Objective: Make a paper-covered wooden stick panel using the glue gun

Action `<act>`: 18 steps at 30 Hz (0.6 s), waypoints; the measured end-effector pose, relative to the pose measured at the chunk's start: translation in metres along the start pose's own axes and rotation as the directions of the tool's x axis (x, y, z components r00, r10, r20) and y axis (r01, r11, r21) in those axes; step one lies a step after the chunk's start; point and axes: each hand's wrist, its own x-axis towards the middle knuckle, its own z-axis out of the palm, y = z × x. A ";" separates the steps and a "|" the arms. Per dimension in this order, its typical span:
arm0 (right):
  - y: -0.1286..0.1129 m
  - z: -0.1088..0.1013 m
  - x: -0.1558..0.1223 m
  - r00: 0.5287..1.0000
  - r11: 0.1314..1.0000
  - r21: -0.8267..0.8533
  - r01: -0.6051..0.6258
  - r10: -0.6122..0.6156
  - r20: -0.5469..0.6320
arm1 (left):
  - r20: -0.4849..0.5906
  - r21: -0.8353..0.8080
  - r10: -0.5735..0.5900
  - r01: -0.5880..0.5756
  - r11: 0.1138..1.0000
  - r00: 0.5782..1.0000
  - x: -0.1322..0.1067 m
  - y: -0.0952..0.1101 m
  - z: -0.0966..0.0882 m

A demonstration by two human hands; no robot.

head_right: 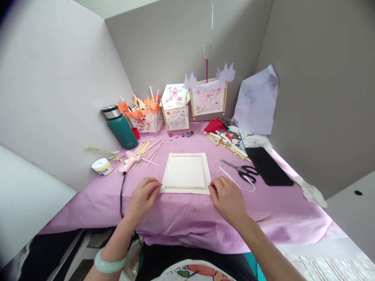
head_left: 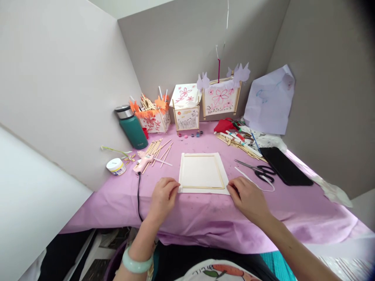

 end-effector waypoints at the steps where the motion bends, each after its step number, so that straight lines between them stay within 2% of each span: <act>1: 0.000 0.000 0.000 1.000 1.000 -0.006 -0.004 0.004 0.003 | 0.016 0.006 0.012 -0.012 1.000 1.000 -0.004 -0.001 0.000; 8: 0.000 0.001 0.000 1.000 1.000 -0.023 -0.002 0.002 -0.008 | 0.090 0.066 0.035 -0.041 0.997 0.995 -0.006 0.000 0.003; 13: 0.001 0.003 -0.001 0.999 1.000 -0.023 0.011 -0.012 -0.034 | 0.042 0.031 0.002 -0.003 1.000 0.999 -0.004 0.000 0.002; 18: 0.003 0.005 -0.001 0.998 1.000 -0.016 0.027 -0.028 -0.052 | 0.160 0.165 0.010 -0.037 0.986 0.987 0.003 -0.001 0.006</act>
